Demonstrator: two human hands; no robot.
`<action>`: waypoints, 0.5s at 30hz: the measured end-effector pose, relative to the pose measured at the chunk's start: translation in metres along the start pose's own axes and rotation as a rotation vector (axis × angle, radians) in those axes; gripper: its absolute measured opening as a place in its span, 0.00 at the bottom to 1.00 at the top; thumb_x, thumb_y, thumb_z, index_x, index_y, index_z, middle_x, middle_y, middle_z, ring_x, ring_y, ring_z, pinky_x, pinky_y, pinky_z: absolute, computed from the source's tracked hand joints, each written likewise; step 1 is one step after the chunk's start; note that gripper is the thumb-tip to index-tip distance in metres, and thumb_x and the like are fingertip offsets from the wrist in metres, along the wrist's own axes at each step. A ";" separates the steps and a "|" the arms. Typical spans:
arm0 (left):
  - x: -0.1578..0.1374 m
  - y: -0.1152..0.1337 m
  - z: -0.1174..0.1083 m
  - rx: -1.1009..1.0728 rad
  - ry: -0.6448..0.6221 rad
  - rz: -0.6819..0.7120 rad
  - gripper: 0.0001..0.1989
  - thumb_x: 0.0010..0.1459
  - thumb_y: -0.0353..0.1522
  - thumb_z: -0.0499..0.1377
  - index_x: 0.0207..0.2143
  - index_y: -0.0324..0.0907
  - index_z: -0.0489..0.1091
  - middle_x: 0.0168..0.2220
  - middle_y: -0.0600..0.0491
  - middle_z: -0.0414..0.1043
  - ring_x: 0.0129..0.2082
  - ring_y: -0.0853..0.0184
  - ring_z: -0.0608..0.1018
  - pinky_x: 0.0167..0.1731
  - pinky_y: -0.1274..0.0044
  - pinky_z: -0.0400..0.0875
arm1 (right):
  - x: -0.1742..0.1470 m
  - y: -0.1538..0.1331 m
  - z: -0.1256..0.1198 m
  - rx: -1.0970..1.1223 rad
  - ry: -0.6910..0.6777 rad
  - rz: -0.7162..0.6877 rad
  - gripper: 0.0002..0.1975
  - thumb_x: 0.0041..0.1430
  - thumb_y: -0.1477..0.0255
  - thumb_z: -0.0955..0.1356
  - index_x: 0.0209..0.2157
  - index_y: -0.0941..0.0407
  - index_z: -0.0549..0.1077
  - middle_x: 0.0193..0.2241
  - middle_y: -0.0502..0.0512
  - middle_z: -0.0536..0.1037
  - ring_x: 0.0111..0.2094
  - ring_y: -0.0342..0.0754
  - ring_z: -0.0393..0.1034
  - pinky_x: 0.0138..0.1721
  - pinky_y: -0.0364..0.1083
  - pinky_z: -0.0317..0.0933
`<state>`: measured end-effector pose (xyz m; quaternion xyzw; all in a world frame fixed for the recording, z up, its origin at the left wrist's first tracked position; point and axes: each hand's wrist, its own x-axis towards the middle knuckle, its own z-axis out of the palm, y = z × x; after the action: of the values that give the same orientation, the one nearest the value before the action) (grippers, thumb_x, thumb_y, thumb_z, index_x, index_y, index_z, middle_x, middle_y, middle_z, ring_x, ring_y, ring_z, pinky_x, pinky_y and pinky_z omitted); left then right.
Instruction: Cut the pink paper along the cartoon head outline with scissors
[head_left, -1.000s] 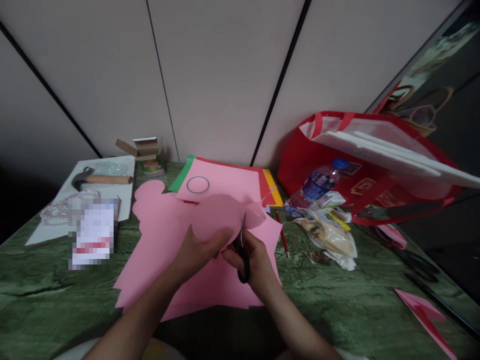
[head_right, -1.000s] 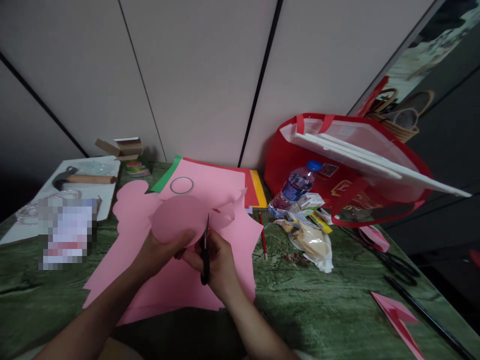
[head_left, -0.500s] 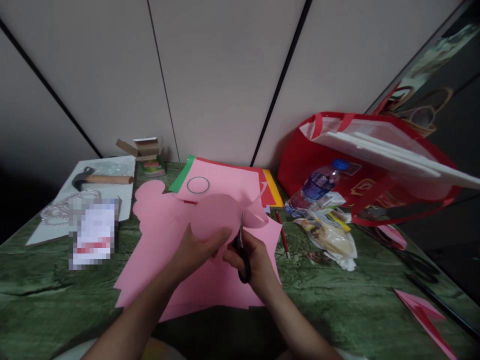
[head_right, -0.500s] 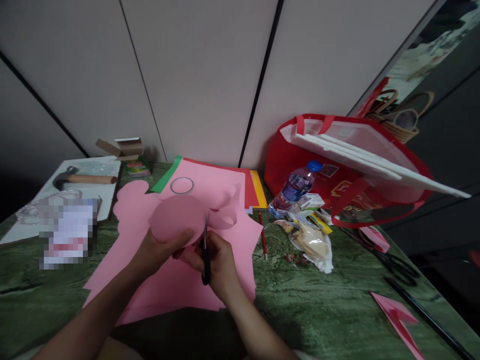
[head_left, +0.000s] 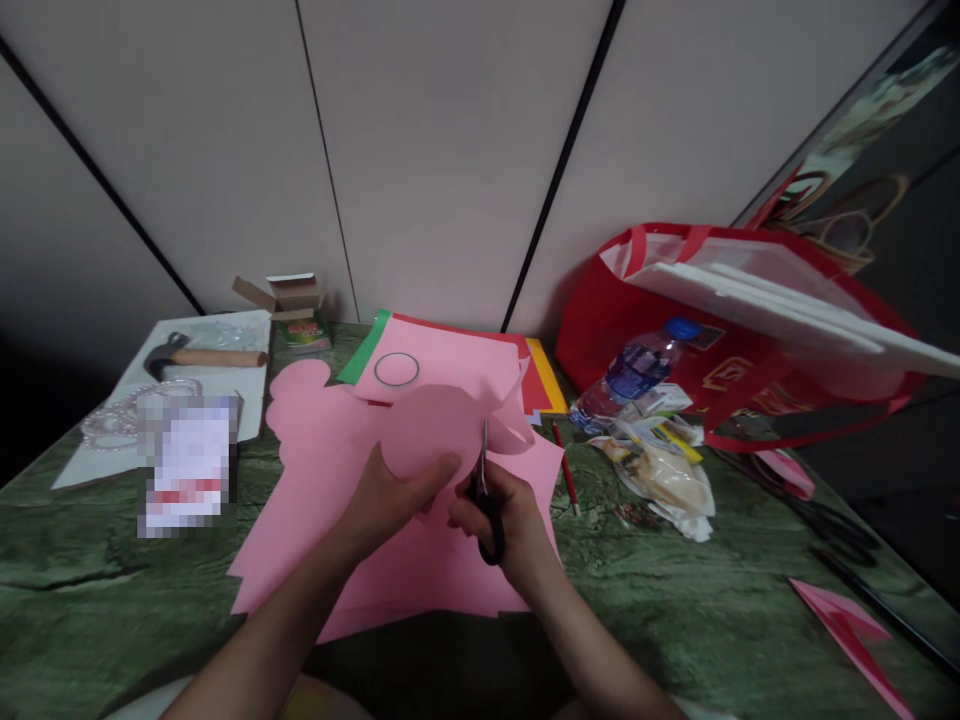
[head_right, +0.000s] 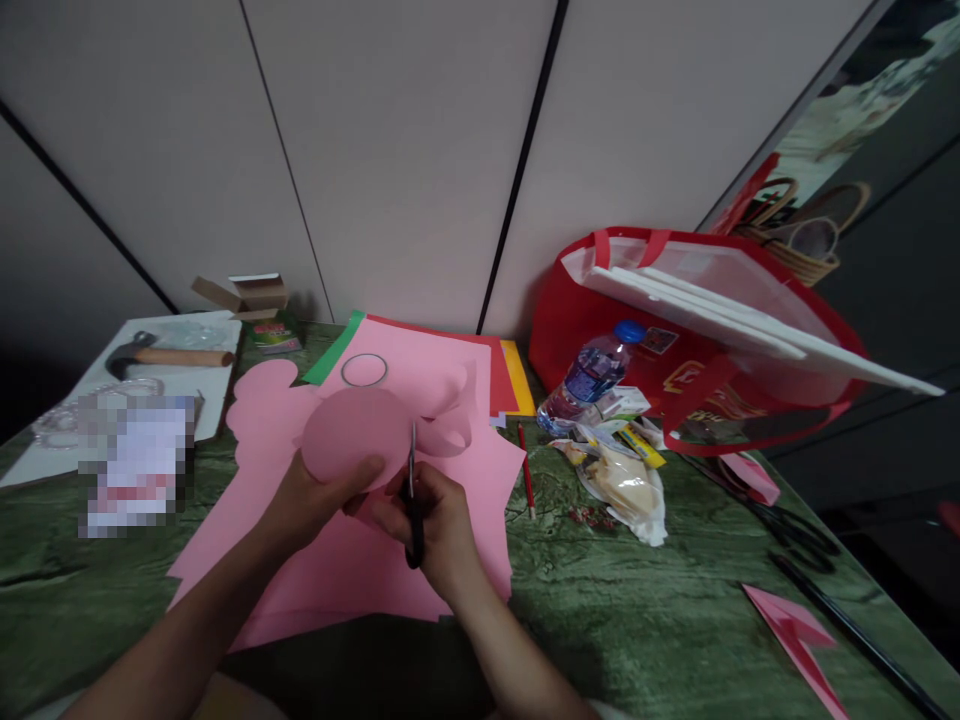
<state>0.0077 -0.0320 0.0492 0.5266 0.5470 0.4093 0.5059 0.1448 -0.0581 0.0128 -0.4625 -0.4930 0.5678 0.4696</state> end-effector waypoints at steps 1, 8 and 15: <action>0.000 -0.001 0.000 0.001 0.000 0.002 0.10 0.45 0.36 0.61 0.19 0.39 0.66 0.13 0.59 0.62 0.14 0.74 0.66 0.12 0.84 0.60 | 0.000 0.000 0.000 -0.003 0.002 0.001 0.12 0.46 0.66 0.71 0.26 0.57 0.66 0.17 0.44 0.65 0.19 0.41 0.60 0.21 0.40 0.51; 0.000 -0.004 -0.001 -0.016 -0.015 -0.003 0.09 0.46 0.36 0.61 0.21 0.39 0.68 0.14 0.59 0.64 0.14 0.74 0.67 0.11 0.84 0.61 | 0.000 0.000 0.000 0.030 -0.012 -0.005 0.12 0.45 0.65 0.71 0.25 0.56 0.66 0.16 0.44 0.65 0.17 0.40 0.59 0.20 0.40 0.52; 0.000 -0.004 -0.001 -0.012 0.000 0.018 0.10 0.46 0.37 0.61 0.23 0.39 0.69 0.16 0.57 0.66 0.16 0.72 0.69 0.12 0.83 0.63 | 0.000 -0.004 0.002 0.052 0.004 0.004 0.13 0.43 0.64 0.72 0.23 0.56 0.65 0.15 0.44 0.66 0.17 0.40 0.60 0.19 0.41 0.52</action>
<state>0.0061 -0.0326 0.0454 0.5284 0.5399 0.4170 0.5054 0.1433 -0.0584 0.0174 -0.4523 -0.4764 0.5804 0.4812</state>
